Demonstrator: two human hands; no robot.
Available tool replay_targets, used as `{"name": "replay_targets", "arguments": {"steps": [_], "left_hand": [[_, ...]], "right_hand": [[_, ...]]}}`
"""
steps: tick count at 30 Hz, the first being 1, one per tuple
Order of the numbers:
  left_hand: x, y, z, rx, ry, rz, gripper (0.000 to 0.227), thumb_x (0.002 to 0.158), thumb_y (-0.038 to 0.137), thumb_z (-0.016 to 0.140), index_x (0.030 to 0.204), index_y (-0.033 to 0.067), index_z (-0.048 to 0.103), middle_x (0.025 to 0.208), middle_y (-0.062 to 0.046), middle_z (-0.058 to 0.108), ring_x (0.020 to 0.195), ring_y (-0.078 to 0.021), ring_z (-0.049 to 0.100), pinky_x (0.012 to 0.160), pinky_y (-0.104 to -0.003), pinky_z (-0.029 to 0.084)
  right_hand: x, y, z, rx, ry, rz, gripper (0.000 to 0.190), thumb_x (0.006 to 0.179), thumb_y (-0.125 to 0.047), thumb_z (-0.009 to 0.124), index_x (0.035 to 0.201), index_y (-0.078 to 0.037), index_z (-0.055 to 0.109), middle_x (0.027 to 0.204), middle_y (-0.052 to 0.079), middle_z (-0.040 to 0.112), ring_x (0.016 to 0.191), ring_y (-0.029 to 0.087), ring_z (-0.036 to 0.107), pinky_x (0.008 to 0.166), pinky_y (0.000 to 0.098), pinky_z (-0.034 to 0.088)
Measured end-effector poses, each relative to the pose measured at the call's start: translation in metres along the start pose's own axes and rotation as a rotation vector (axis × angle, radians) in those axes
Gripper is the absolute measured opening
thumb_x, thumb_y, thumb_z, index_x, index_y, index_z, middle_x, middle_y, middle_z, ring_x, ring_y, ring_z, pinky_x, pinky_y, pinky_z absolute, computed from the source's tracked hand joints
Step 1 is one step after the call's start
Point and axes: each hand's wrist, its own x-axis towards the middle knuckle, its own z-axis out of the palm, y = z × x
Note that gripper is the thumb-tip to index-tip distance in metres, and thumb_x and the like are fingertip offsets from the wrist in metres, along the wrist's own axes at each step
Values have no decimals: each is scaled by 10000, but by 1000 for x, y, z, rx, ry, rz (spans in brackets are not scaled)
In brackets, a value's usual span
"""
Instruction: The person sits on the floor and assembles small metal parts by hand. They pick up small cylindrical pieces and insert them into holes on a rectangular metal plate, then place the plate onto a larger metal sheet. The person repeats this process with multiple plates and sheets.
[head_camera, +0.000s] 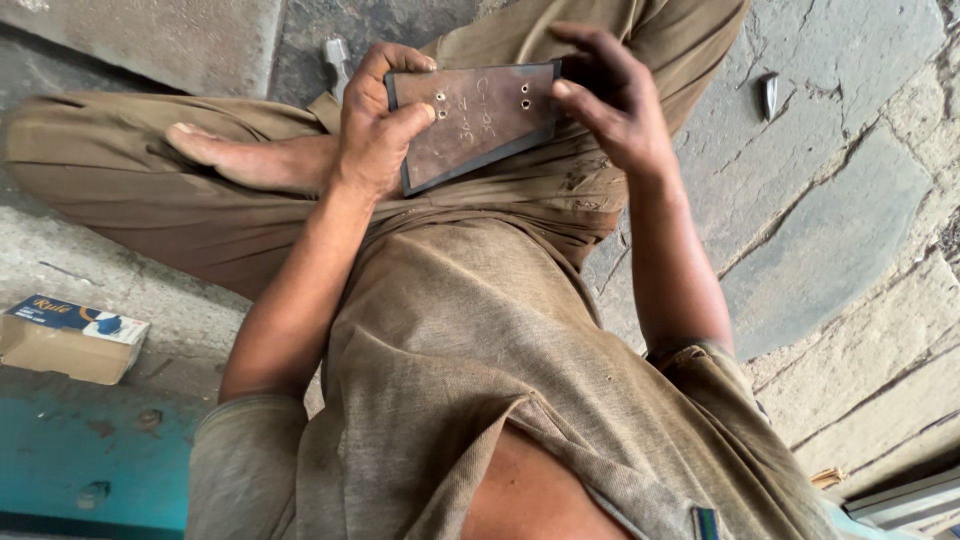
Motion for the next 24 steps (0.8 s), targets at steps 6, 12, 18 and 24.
{"name": "replay_targets", "arguments": {"steps": [6,12,18,24], "left_hand": [[-6,-4,0,-90,39,-61,364,869,-139,571,1169,67,573,1083,-52,611,911,-108,615,770,-252,558],[-2,-16,0,-73,49,8,382,841,-151,584,1169,46,581,1163,-47,591,1013,-111,603,845,-264,563],[3,-22,-3,-92,51,29,390,825,-142,587,1174,32,589,1161,-62,610,1059,-140,614,890,-286,586],[4,-28,-9,-66,45,21,386,826,-128,571,1184,17,593,1182,-78,605,1082,-148,616,903,-303,604]], "right_hand": [[14,0,14,-47,41,51,313,1011,-228,764,1254,-32,731,981,9,730,873,94,670,806,236,568],[17,10,14,92,63,43,272,1030,-150,782,1251,0,735,1044,37,749,908,96,684,834,244,580],[18,10,15,98,75,38,268,1018,-153,784,1236,-5,735,1005,43,761,824,92,685,694,232,565],[19,14,18,95,63,-19,244,1039,-157,792,1220,0,747,933,26,722,785,87,649,697,234,535]]}}
